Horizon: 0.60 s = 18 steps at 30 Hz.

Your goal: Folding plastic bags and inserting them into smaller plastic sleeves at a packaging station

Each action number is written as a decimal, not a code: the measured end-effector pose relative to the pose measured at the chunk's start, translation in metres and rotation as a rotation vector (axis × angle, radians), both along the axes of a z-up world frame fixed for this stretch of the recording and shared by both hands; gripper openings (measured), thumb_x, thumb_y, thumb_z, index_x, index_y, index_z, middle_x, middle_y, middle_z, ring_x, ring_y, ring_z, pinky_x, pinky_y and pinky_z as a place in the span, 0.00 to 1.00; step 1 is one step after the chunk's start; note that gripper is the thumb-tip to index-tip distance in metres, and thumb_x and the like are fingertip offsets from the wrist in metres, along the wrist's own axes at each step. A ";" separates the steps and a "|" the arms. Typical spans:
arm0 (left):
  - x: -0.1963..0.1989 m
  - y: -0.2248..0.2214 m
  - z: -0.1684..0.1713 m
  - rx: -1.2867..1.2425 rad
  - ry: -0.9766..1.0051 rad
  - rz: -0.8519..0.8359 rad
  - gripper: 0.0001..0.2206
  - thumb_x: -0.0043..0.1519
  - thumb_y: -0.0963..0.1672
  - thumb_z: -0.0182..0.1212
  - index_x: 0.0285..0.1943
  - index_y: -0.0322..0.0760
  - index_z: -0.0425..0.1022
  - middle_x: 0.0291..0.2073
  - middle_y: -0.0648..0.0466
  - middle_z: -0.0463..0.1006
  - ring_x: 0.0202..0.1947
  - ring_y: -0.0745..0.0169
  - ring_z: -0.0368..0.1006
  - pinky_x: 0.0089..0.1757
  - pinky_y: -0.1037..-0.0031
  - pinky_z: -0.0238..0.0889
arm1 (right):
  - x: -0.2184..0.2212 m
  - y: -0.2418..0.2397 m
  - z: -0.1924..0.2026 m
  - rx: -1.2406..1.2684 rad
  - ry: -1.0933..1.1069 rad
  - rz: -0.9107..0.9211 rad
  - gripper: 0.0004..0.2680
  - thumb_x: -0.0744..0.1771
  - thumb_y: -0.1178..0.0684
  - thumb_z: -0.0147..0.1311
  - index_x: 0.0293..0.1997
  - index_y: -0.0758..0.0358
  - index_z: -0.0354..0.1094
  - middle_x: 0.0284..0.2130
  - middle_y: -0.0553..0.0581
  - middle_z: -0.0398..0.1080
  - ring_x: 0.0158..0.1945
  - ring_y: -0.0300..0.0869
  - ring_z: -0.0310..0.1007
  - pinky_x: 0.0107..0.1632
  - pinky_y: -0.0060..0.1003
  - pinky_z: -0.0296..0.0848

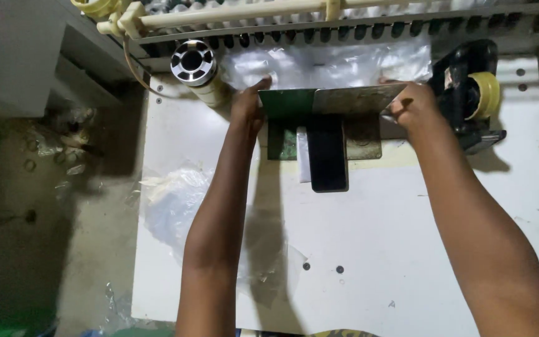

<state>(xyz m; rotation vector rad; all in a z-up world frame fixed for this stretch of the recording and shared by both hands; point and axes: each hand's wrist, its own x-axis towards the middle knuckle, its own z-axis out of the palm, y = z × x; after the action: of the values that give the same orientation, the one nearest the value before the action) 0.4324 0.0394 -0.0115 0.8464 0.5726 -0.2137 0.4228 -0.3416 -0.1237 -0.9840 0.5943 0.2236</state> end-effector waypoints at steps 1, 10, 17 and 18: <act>-0.015 -0.001 0.019 0.342 -0.046 0.081 0.16 0.47 0.40 0.74 0.38 0.30 0.71 0.31 0.47 0.75 0.31 0.56 0.72 0.35 0.68 0.69 | -0.012 0.006 0.006 -0.120 -0.296 -0.253 0.12 0.60 0.66 0.60 0.40 0.54 0.65 0.29 0.56 0.74 0.31 0.41 0.79 0.39 0.40 0.84; -0.160 0.022 0.117 0.850 -0.846 0.389 0.17 0.58 0.43 0.73 0.52 0.30 0.76 0.46 0.48 0.82 0.49 0.59 0.76 0.48 0.66 0.77 | -0.265 0.010 0.151 -1.513 -0.983 0.004 0.05 0.67 0.69 0.52 0.46 0.75 0.68 0.43 0.70 0.70 0.48 0.59 0.71 0.52 0.49 0.66; -0.287 0.032 0.201 1.101 -0.441 -0.132 0.29 0.49 0.51 0.74 0.57 0.33 0.75 0.48 0.47 0.83 0.49 0.54 0.79 0.49 0.69 0.74 | -0.401 -0.018 0.126 -1.253 -0.752 0.432 0.35 0.45 0.48 0.83 0.55 0.57 0.72 0.61 0.55 0.72 0.71 0.49 0.65 0.76 0.49 0.55; -0.301 0.025 0.207 1.105 -0.445 -0.132 0.29 0.49 0.51 0.74 0.57 0.33 0.75 0.48 0.47 0.83 0.49 0.54 0.79 0.49 0.69 0.74 | -0.405 -0.022 0.127 -1.251 -0.755 0.427 0.35 0.45 0.48 0.83 0.55 0.57 0.72 0.61 0.55 0.72 0.71 0.49 0.65 0.76 0.49 0.55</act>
<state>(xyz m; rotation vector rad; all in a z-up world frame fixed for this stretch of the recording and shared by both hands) 0.1312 0.0643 0.1956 1.9427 0.1701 0.2092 0.0181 -0.3641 0.0036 -2.2577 -0.2813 -0.2006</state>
